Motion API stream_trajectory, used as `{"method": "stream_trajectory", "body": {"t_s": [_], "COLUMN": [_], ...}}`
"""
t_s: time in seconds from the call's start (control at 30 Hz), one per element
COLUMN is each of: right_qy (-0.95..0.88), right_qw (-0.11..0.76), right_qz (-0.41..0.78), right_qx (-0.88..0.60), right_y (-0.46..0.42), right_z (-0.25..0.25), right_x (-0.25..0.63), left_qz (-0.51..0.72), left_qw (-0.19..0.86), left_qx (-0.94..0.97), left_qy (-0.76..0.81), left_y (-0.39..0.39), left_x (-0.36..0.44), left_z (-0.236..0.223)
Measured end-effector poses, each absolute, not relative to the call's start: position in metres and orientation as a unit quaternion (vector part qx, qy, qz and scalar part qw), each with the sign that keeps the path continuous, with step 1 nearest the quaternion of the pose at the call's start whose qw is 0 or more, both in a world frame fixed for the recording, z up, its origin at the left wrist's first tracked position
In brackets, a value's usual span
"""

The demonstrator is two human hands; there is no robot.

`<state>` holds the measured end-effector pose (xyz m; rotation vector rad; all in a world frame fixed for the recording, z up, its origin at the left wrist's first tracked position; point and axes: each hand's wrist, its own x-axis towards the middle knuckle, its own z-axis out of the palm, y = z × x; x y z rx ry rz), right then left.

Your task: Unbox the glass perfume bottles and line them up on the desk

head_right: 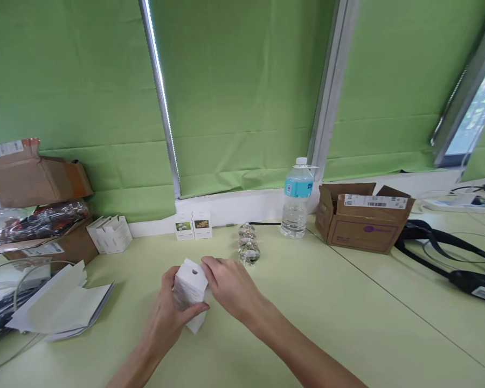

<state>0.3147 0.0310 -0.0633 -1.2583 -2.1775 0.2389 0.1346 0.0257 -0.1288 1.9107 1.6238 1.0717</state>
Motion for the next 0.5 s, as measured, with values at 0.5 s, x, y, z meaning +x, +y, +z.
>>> {"method": "stream_trajectory", "body": {"t_s": [0.5], "right_qy": [-0.752], "right_qw": [0.392], "right_qz": [0.272], "right_qx": [-0.454], "right_y": [0.056], "right_z": [-0.084], "right_x": [0.323], "left_qz": [0.473], "left_qw": [0.309], "left_qx": [0.717], "left_qy": [0.408], "left_y": [0.021], "left_x": [0.126], "left_z": [-0.127]}}
